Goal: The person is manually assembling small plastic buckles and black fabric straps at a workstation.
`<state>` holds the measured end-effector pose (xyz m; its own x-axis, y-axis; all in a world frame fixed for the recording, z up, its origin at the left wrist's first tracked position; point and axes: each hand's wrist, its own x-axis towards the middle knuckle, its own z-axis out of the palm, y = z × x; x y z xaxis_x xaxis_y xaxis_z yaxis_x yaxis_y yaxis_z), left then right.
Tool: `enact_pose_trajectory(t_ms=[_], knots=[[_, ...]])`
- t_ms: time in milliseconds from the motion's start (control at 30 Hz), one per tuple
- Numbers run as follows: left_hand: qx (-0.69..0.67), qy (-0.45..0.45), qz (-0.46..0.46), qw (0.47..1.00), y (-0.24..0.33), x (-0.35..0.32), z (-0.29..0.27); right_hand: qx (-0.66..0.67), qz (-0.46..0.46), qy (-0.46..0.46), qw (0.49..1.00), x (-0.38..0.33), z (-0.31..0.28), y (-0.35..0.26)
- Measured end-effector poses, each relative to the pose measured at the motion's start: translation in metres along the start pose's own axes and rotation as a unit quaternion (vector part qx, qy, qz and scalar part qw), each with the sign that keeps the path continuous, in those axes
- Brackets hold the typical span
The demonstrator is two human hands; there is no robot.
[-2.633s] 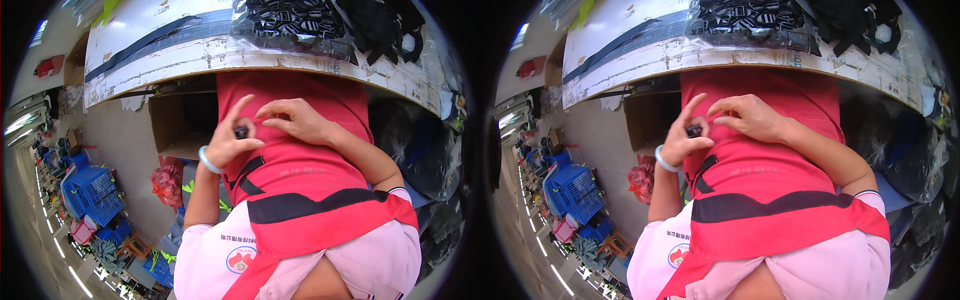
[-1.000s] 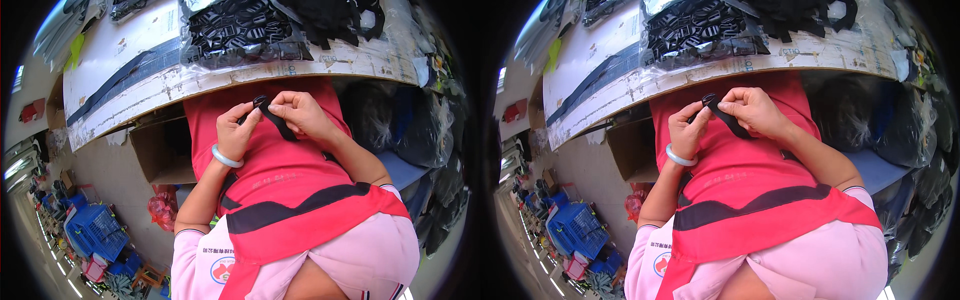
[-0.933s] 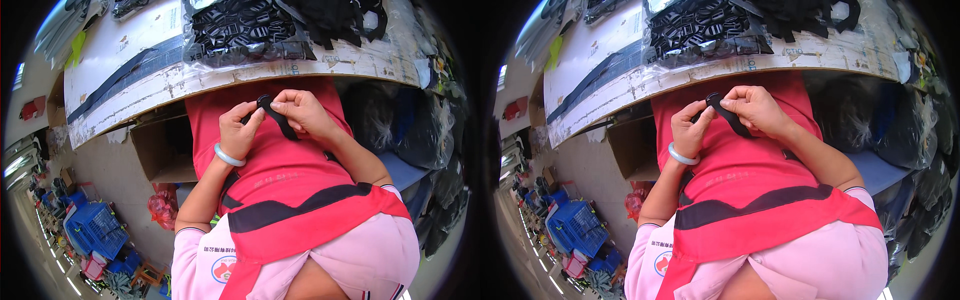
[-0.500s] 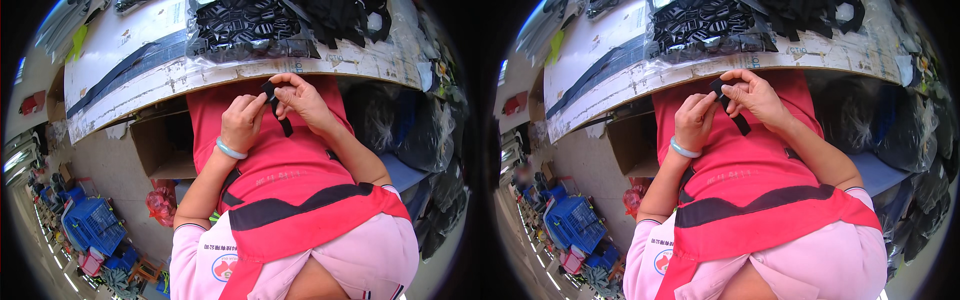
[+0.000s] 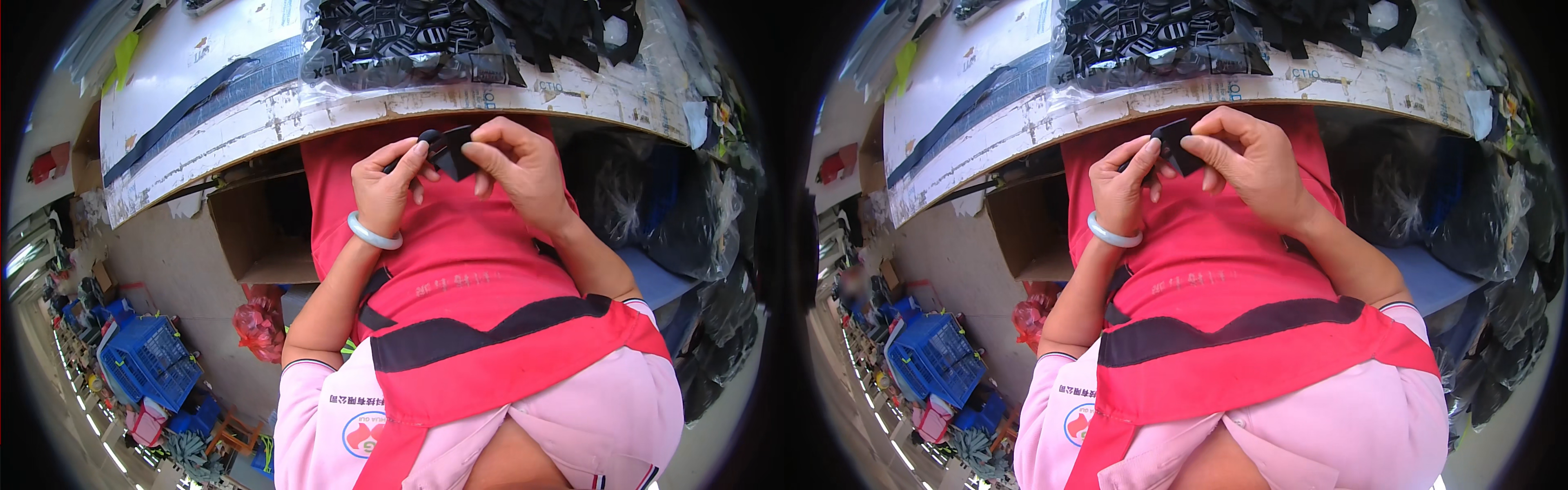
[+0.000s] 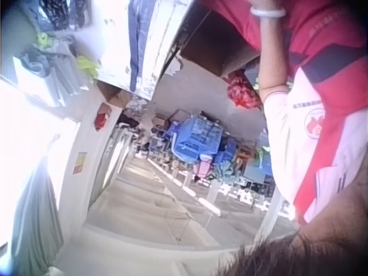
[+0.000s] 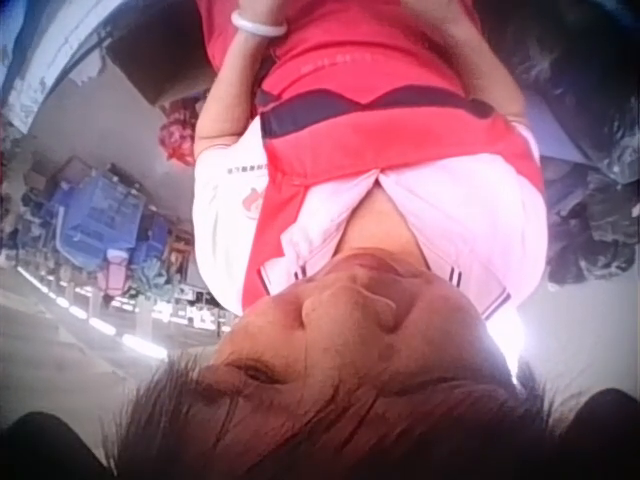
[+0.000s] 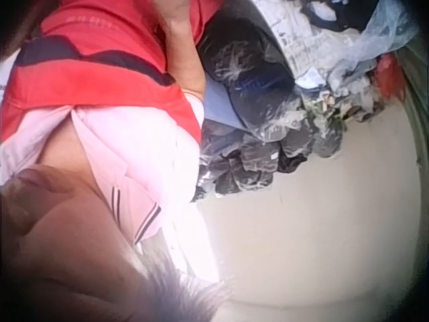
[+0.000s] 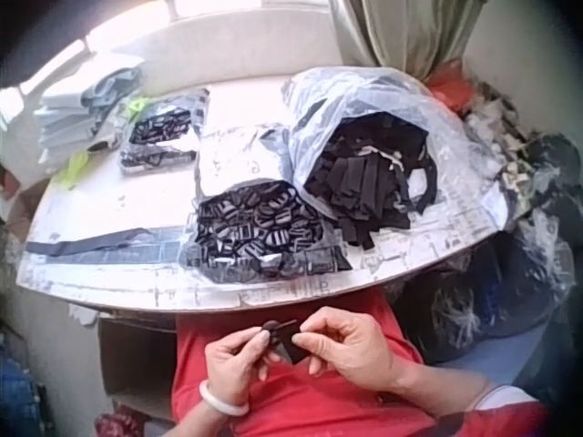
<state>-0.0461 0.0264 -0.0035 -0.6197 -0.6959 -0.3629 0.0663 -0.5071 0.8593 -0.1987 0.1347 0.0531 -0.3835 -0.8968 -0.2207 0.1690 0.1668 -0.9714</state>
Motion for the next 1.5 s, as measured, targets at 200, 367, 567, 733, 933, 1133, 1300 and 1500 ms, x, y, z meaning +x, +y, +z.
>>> enact_pose_trajectory(t_ms=[200, 367, 567, 733, 933, 1133, 1300, 1500], knots=[[0.073, 0.013, 0.080, 0.994, -0.001, -0.008, 0.002, 0.017, 0.167, -0.049, 0.985, 0.006, -0.005, 0.019], [0.127, -0.032, 0.211, 0.969, -0.005, -0.010, 0.001, 0.073, 0.145, -0.049, 0.986, 0.011, 0.001, 0.029], [0.104, -0.090, 0.203, 0.970, -0.001, -0.012, -0.007, 0.126, 0.154, -0.096, 0.975, 0.015, -0.008, 0.022], [0.136, -0.099, 0.216, 0.962, -0.001, -0.017, -0.008, 0.024, 0.118, -0.105, 0.987, 0.014, -0.012, 0.020], [0.148, -0.111, 0.221, 0.958, 0.005, -0.020, -0.007, -0.004, 0.053, -0.044, 0.998, 0.013, -0.005, 0.026], [0.160, -0.109, 0.237, 0.952, 0.009, -0.026, -0.011, 0.069, 0.028, -0.010, 0.997, 0.013, 0.010, 0.039], [0.268, -0.141, 0.091, 0.949, 0.059, -0.052, -0.048, 0.102, 0.065, -0.094, 0.988, 0.023, 0.025, 0.050], [0.302, 0.126, -0.036, 0.944, 0.078, -0.104, -0.168, -0.037, 0.151, -0.210, 0.965, 0.021, 0.032, 0.044]])
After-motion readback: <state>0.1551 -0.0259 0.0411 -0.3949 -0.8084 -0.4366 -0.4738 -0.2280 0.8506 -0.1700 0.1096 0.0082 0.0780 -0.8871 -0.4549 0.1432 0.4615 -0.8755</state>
